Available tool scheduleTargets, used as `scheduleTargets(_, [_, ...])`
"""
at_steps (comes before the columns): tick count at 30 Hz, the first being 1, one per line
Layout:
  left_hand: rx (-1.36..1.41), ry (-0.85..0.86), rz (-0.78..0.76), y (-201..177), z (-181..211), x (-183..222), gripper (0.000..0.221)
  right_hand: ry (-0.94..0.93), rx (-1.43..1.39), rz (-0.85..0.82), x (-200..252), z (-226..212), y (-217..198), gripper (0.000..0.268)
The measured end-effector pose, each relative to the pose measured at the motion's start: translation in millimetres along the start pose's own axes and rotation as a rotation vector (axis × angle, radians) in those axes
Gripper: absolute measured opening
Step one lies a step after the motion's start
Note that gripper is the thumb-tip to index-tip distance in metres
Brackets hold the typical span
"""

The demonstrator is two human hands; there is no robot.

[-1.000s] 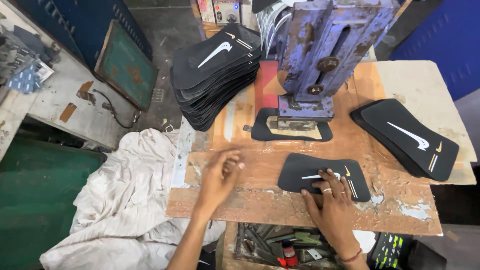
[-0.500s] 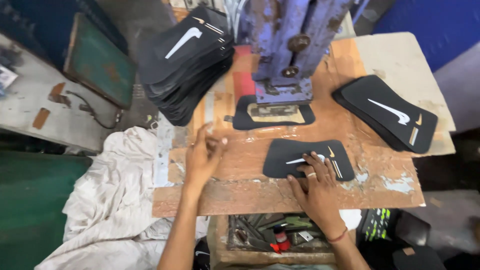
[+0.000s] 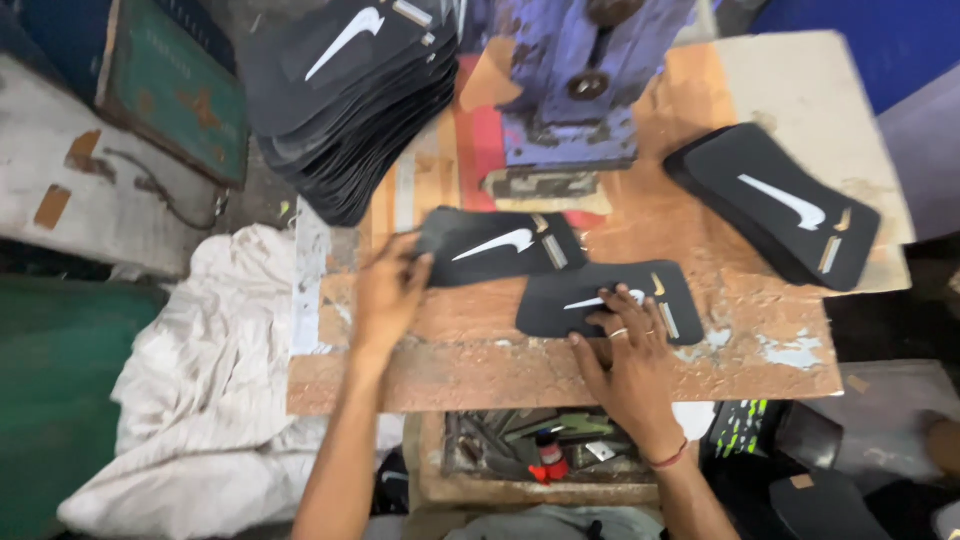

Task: Manually feeding and stamping logos onto black fabric pieces using an industrial stamping machine.

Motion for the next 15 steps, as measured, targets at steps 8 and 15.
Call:
scheduleTargets(8, [-0.209, -0.282, 0.328, -139.3, -21.6, 106.7, 0.040, -0.045, 0.004, -0.029, 1.8, -7.7, -6.0, 0.027])
scheduleTargets(15, [-0.273, -0.126, 0.438, -85.9, -123.5, 234.2, 0.050, 0.330, -0.166, 0.312, 63.5, 176.5, -107.5, 0.022])
Point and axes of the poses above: each hand's wrist, its own x-axis away from the middle knuckle, its own y-axis out of the palm, z = x × y, the point moved 7 cm from there along -x, towards the middle knuckle, and after that the axes turned 4 degrees about y, right-handed, at the moved point
